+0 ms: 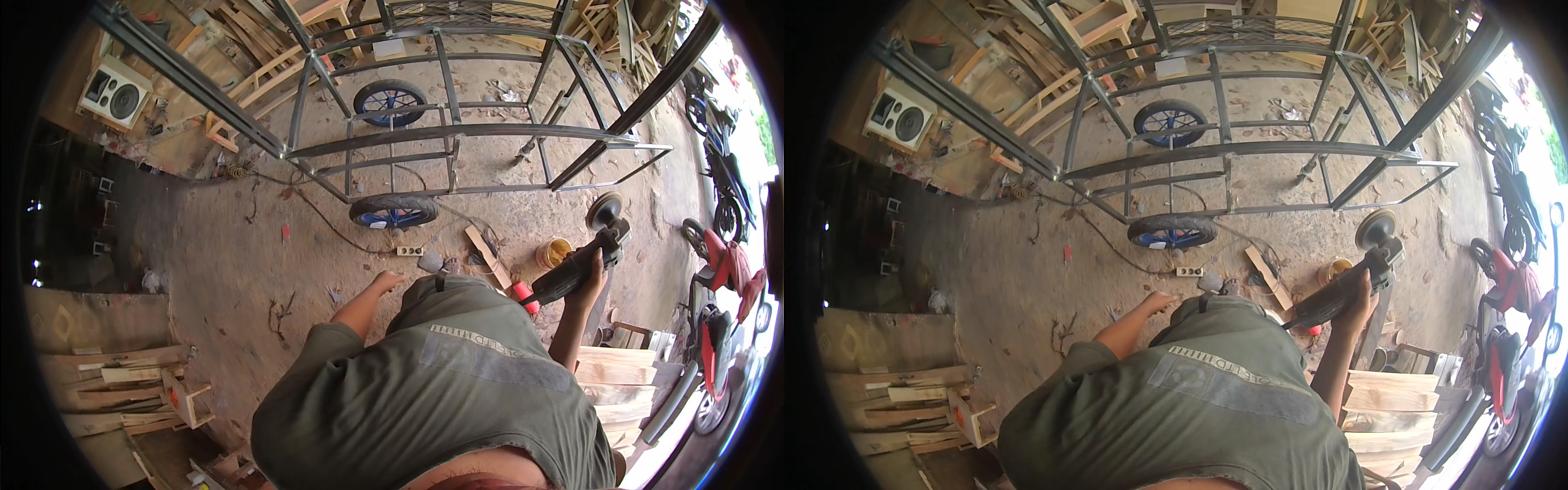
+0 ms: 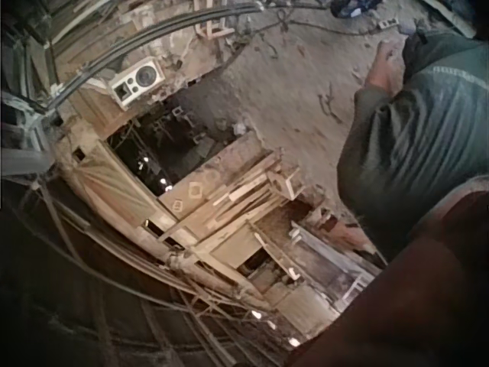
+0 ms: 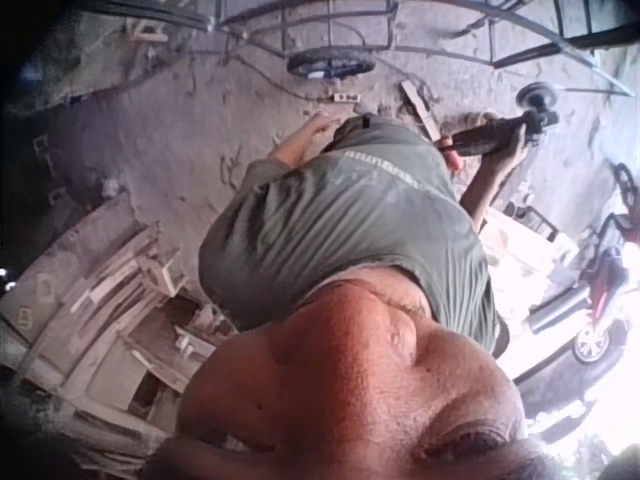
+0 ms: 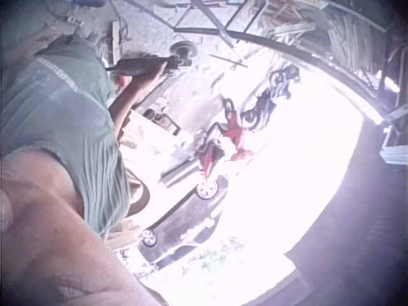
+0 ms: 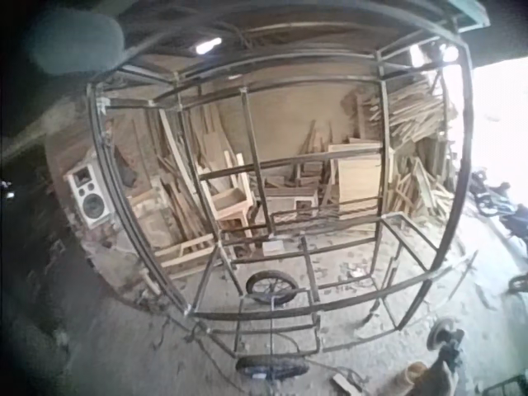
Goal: The person uses an angle grinder to smooth the joints and edges of a large metal frame with wheels.
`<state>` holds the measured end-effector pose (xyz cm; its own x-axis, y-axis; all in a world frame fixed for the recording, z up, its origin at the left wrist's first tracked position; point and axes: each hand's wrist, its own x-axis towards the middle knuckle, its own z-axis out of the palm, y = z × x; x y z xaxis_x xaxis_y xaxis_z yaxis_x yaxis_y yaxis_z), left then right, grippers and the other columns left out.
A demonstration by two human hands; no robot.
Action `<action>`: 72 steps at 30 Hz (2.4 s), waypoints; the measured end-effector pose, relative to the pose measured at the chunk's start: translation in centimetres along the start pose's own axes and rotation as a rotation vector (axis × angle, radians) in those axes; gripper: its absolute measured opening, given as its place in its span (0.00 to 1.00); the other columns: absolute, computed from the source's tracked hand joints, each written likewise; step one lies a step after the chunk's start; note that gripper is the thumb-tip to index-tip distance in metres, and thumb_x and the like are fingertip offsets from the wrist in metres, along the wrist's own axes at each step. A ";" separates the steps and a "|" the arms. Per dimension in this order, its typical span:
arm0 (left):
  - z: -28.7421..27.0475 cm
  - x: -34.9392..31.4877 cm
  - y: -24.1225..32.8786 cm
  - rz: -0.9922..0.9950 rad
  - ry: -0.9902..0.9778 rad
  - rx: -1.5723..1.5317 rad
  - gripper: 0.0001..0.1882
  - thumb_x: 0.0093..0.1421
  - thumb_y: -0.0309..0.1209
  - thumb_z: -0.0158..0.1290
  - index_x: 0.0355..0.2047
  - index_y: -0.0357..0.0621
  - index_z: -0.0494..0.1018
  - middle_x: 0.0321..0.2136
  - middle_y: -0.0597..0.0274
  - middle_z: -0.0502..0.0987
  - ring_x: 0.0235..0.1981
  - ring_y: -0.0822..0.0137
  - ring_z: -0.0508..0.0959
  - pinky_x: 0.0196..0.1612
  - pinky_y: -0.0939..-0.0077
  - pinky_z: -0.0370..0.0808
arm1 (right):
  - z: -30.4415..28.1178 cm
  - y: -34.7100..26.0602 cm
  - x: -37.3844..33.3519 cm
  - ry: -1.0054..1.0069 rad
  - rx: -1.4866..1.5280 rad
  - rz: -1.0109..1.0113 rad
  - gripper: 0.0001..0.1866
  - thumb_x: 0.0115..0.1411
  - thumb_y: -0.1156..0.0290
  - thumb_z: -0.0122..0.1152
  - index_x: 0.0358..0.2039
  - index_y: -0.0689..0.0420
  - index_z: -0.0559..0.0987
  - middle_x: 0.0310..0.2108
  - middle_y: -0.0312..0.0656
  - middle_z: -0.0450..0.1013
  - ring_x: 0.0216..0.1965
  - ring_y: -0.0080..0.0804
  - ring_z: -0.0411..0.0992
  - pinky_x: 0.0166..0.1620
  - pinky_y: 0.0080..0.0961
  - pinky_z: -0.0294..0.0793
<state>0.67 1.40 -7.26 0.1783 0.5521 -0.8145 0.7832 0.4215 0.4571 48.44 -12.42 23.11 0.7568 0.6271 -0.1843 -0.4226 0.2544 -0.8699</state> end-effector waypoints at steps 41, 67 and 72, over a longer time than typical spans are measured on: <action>-2.8 -14.7 -43.6 -0.089 -0.010 -0.602 0.24 0.60 0.46 0.59 0.46 0.37 0.79 0.37 0.54 0.82 0.33 0.59 0.82 0.36 0.57 0.78 | 10.4 14.1 -28.2 -0.014 -0.018 0.325 0.21 0.64 0.50 0.63 0.46 0.54 0.77 0.28 0.38 0.75 0.27 0.34 0.77 0.33 0.32 0.80; -22.2 -15.7 -45.5 -0.120 0.022 -0.542 0.18 0.62 0.42 0.57 0.46 0.43 0.77 0.33 0.60 0.81 0.27 0.68 0.80 0.32 0.68 0.72 | 19.0 22.9 -37.5 0.193 0.098 0.309 0.23 0.60 0.51 0.68 0.45 0.54 0.73 0.27 0.42 0.73 0.25 0.39 0.77 0.29 0.35 0.80; -23.5 -15.0 -43.7 -0.113 -0.038 -0.329 0.18 0.63 0.43 0.56 0.46 0.44 0.77 0.34 0.61 0.80 0.27 0.68 0.80 0.29 0.70 0.70 | 19.0 22.0 -38.8 0.203 0.136 0.291 0.24 0.61 0.50 0.67 0.47 0.55 0.73 0.28 0.42 0.73 0.26 0.37 0.77 0.30 0.34 0.80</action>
<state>-50.20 -8.40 -6.58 0.1286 0.4641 -0.8764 0.5667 0.6909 0.4489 0.32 -17.12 19.85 0.6728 0.5322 -0.5139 -0.6869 0.1912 -0.7012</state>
